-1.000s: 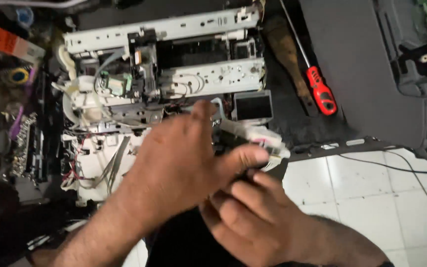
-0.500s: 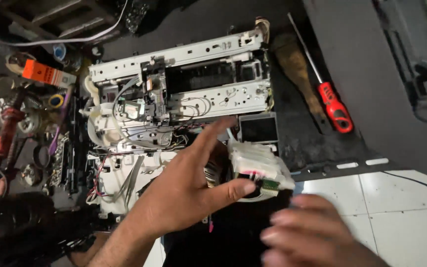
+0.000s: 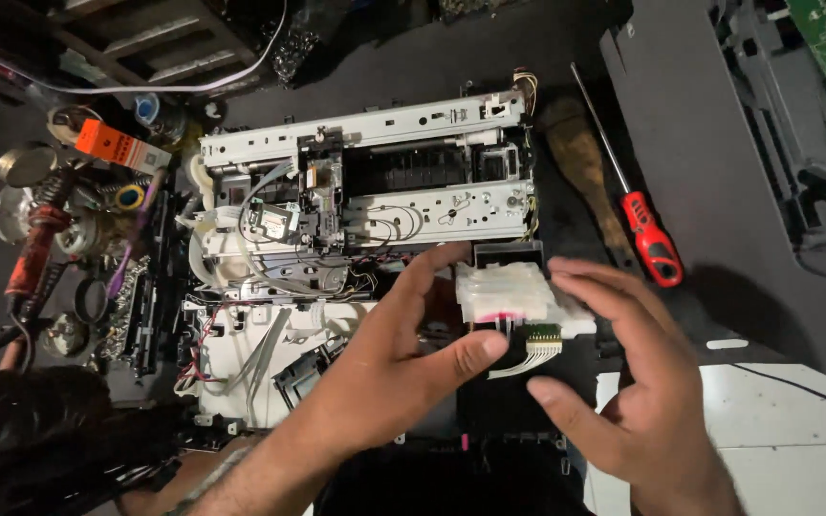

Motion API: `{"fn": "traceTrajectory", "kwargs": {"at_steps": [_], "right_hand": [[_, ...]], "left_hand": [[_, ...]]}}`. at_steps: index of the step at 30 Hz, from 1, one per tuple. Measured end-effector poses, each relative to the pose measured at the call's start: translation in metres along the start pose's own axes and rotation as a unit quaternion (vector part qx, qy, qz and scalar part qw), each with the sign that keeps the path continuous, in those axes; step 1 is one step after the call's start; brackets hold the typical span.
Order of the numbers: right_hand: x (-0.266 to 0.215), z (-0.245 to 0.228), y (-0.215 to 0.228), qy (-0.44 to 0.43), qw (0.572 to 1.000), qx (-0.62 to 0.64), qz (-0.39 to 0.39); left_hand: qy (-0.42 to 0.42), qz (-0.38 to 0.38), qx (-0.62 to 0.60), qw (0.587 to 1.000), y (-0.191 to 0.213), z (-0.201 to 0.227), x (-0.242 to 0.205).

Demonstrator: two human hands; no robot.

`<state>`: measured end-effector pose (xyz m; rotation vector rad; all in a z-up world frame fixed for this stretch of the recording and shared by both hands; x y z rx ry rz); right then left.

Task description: The person cleans a green circuit board with a brush, then places it aside. They then remove a white plastic component from the printer chassis and clean it with a brush and a small metal tool.

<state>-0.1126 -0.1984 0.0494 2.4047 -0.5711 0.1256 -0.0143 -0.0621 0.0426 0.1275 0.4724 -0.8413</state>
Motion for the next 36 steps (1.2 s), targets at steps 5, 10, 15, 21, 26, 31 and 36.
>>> {"fn": "traceTrajectory", "kwargs": {"at_steps": [5, 10, 15, 21, 26, 31, 36], "right_hand": [[0.005, -0.005, -0.001, 0.017, 1.0, -0.011, 0.008], [-0.003, -0.015, -0.009, 0.078, 0.996, -0.031, 0.021], [-0.02, 0.001, -0.023, 0.094, 0.994, -0.03, 0.037], [-0.03, 0.005, -0.031, 0.122, 0.99, -0.062, 0.036], [-0.036, 0.006, -0.036, 0.049, 0.997, -0.066, -0.008], [-0.037, 0.006, -0.039, 0.061, 0.996, -0.067, -0.003], [-0.038, 0.009, -0.04, 0.062, 0.995, -0.072, 0.008]], "left_hand": [[-0.056, -0.017, -0.015, 0.998, 0.004, -0.006, -0.003], [-0.08, -0.062, 0.094, 0.99, 0.002, -0.003, -0.01], [-0.096, -0.075, 0.133, 0.984, 0.007, -0.016, -0.009], [-0.1, -0.069, 0.156, 0.98, 0.015, -0.026, -0.004], [-0.135, -0.057, 0.224, 0.964, 0.011, -0.035, -0.002], [-0.16, -0.023, 0.252, 0.954, 0.011, -0.037, -0.002], [-0.179, -0.019, 0.253, 0.951, 0.013, -0.037, -0.003]]}}
Point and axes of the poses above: each hand's wrist, its own x-axis towards the middle knuckle, its own y-axis out of the back of the hand, z = x × y, the point moved 9 cm from there along x, towards the middle knuckle, and after that the axes turned 12 degrees about -x, right-handed, at the moved point
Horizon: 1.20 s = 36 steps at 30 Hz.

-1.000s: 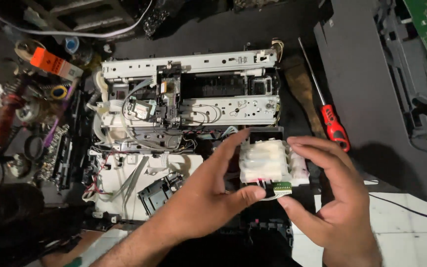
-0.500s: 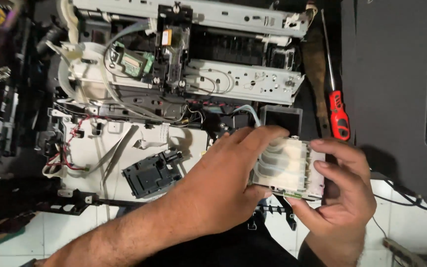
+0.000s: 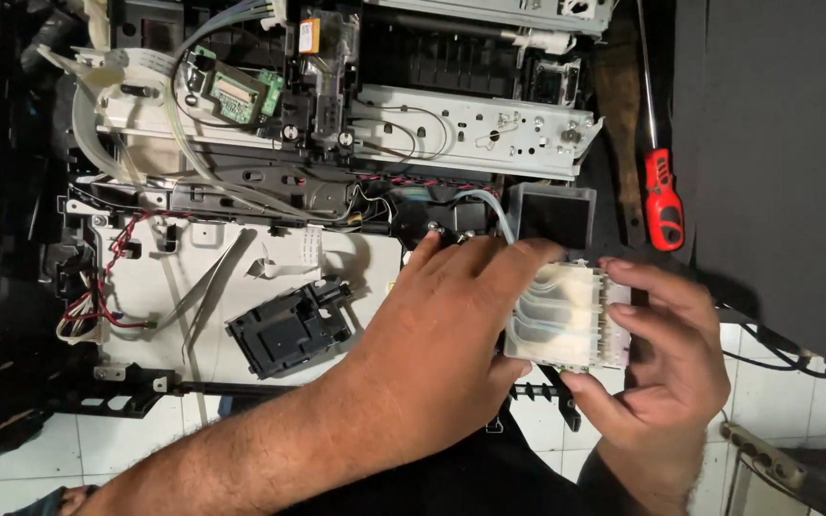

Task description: The person cleans a green circuit board with a brush, then places it aside. They then remove a white plastic component from the printer chassis and clean it with a brush and a small metal tool.

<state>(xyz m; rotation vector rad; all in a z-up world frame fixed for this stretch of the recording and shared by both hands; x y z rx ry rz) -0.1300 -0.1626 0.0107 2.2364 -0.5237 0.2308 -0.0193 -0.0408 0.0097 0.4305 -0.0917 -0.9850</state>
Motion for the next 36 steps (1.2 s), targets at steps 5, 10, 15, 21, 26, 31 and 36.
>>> {"fn": "traceTrajectory", "kwargs": {"at_steps": [5, 10, 15, 21, 26, 31, 36], "right_hand": [[0.002, 0.004, -0.002, -0.031, 0.999, 0.017, -0.013], [0.005, 0.022, 0.001, 0.021, 0.996, 0.085, -0.008], [0.035, 0.006, 0.016, -0.019, 0.998, 0.029, -0.051], [0.062, -0.018, 0.018, 0.063, 0.981, -0.088, -0.162], [0.068, -0.035, 0.016, 0.147, 0.961, -0.141, -0.185], [0.058, -0.043, 0.016, 0.204, 0.943, -0.207, -0.162], [0.054, -0.051, 0.019, 0.281, 0.919, -0.23, -0.15]], "left_hand": [[-0.001, -0.004, -0.014, 1.0, 0.004, 0.0, 0.0], [-0.007, 0.001, 0.0, 1.0, 0.002, -0.003, 0.003], [0.003, -0.003, 0.009, 1.0, 0.002, -0.004, 0.011], [0.013, -0.013, 0.003, 1.0, 0.001, -0.007, 0.012], [0.003, -0.011, 0.013, 1.0, 0.001, -0.008, 0.012], [-0.001, -0.014, 0.005, 1.0, 0.002, -0.01, 0.013], [0.009, -0.019, 0.002, 1.0, 0.001, -0.012, 0.015]]}}
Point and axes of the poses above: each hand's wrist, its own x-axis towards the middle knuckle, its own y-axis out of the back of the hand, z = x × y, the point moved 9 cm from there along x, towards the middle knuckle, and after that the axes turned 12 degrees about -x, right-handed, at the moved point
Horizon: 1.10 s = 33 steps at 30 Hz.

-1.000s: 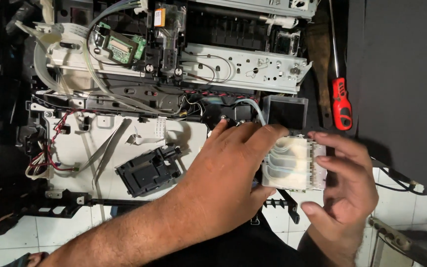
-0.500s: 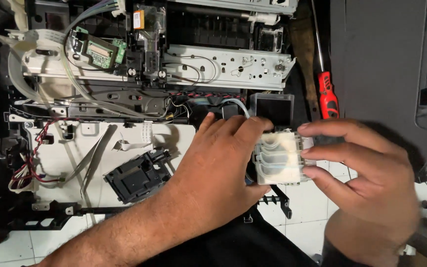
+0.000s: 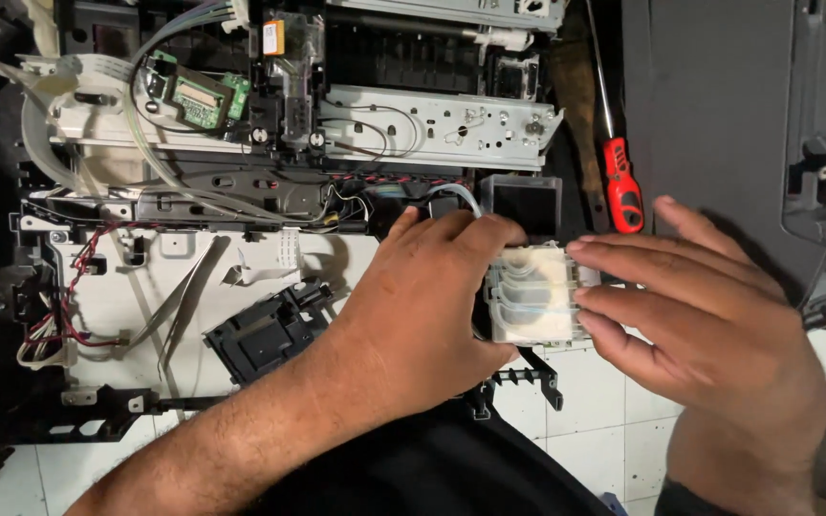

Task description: The person cleans a green circuit board with a brush, then places it aside. They then remove a white plastic component from the printer chassis and clean it with a brush and a small metal tool.

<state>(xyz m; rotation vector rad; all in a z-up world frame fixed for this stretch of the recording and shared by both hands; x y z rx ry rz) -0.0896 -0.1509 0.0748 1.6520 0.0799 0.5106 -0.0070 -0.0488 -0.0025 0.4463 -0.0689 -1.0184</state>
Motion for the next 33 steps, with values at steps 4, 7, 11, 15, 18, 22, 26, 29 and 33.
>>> {"fn": "traceTrajectory", "kwargs": {"at_steps": [4, 7, 11, 15, 18, 22, 26, 29, 33], "right_hand": [[0.004, 0.001, 0.001, -0.009, 0.999, -0.03, -0.039], [0.005, -0.001, 0.002, -0.005, 0.998, -0.044, -0.038], [0.006, -0.001, 0.0, -0.029, 0.998, -0.038, -0.051], [0.008, -0.01, 0.001, -0.011, 0.995, -0.084, -0.049], [0.007, -0.013, 0.002, -0.007, 0.994, -0.097, -0.052], [0.002, -0.015, 0.0, 0.004, 0.988, -0.139, -0.064], [0.002, -0.019, 0.001, 0.015, 0.986, -0.157, -0.055], [0.001, -0.019, 0.0, 0.008, 0.987, -0.147, -0.065], [0.002, -0.024, 0.002, 0.015, 0.983, -0.173, -0.058]], "left_hand": [[0.0, 0.004, 0.006, 1.0, 0.001, 0.002, 0.001], [0.006, -0.014, -0.003, 1.0, 0.002, 0.002, 0.0], [-0.006, -0.011, -0.006, 1.0, 0.003, 0.003, 0.001], [-0.004, -0.005, -0.003, 1.0, 0.004, 0.003, 0.001], [-0.004, -0.009, -0.001, 1.0, 0.003, 0.002, 0.001], [0.006, -0.014, 0.008, 1.0, 0.001, 0.003, 0.001], [0.004, -0.012, 0.006, 1.0, 0.0, 0.003, 0.0], [0.006, -0.012, 0.005, 1.0, 0.001, 0.004, -0.001], [0.002, -0.017, -0.006, 1.0, 0.004, 0.006, -0.002]]}}
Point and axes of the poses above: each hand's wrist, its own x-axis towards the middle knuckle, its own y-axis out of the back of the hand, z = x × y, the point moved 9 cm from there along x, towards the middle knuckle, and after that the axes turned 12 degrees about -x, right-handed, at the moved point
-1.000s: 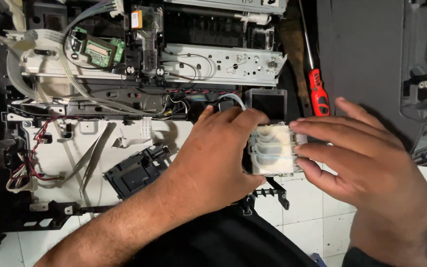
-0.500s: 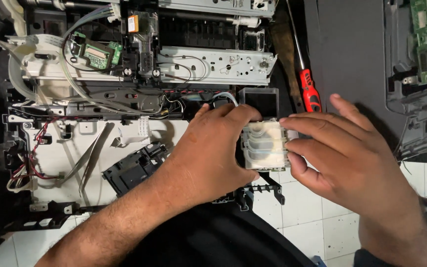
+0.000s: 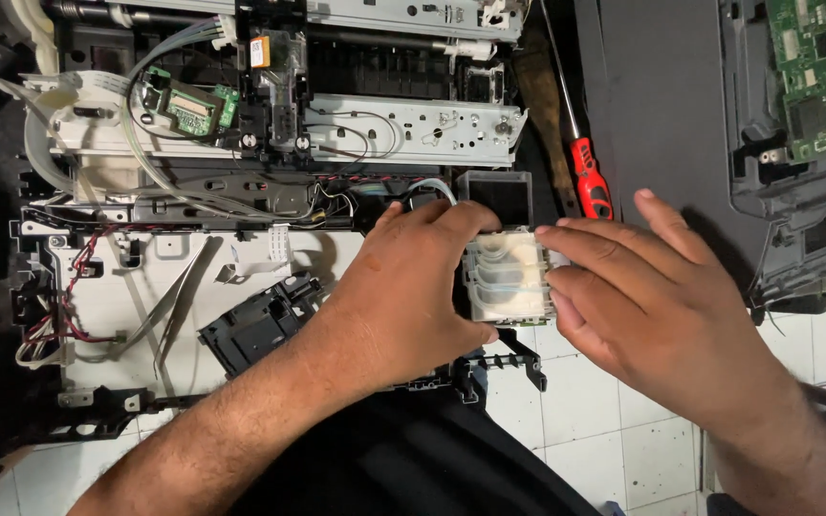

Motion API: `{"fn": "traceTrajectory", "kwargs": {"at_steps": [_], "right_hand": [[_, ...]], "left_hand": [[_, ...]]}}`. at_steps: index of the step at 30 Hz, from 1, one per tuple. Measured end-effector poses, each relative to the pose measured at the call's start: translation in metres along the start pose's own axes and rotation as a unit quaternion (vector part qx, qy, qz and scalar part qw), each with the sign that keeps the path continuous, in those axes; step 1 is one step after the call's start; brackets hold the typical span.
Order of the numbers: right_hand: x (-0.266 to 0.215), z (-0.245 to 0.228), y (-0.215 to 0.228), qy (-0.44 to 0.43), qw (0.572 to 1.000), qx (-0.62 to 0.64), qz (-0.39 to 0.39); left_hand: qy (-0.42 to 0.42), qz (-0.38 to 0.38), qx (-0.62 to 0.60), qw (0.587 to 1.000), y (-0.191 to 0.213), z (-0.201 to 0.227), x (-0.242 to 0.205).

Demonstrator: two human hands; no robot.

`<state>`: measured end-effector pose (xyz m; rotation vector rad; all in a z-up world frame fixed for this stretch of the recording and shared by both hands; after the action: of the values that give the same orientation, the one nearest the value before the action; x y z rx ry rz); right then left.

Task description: The person cleans a green circuit board with a brush, then places it aside. They then remove a white plastic component from the printer chassis and clean it with a brush and a small metal tool.

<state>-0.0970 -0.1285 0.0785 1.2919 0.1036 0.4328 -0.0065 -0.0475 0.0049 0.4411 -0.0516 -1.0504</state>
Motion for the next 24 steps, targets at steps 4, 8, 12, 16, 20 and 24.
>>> {"fn": "traceTrajectory", "kwargs": {"at_steps": [4, 8, 12, 16, 20, 24], "right_hand": [[0.001, 0.001, 0.001, 0.004, 1.0, 0.011, 0.011], [0.003, 0.001, 0.002, 0.021, 1.0, -0.003, 0.001], [0.001, 0.008, 0.0, 0.02, 0.998, 0.06, -0.002], [0.004, 0.014, -0.002, 0.007, 0.995, 0.103, -0.015], [0.008, 0.016, -0.002, 0.014, 0.993, 0.117, -0.028], [0.016, 0.01, 0.002, 0.049, 0.995, 0.079, -0.033]], "left_hand": [[-0.006, -0.002, -0.014, 1.0, 0.001, 0.001, -0.001], [0.0, -0.006, -0.011, 1.0, 0.001, -0.001, -0.001], [-0.015, 0.002, -0.02, 1.0, 0.004, 0.0, -0.004], [-0.025, 0.008, -0.053, 0.998, 0.006, 0.0, -0.008], [-0.006, 0.0, -0.052, 0.999, 0.004, -0.003, -0.007], [-0.003, -0.004, -0.033, 0.999, 0.001, -0.005, -0.006]]}}
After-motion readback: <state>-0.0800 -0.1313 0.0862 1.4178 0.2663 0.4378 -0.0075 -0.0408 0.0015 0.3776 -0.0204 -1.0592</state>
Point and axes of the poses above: each hand's wrist, its own x-axis towards the middle knuckle, its own y-axis out of the back of the hand, z = x × y, the point moved 9 cm from there along x, towards the middle knuckle, and after that the axes turned 12 degrees about -x, right-handed, at the moved point
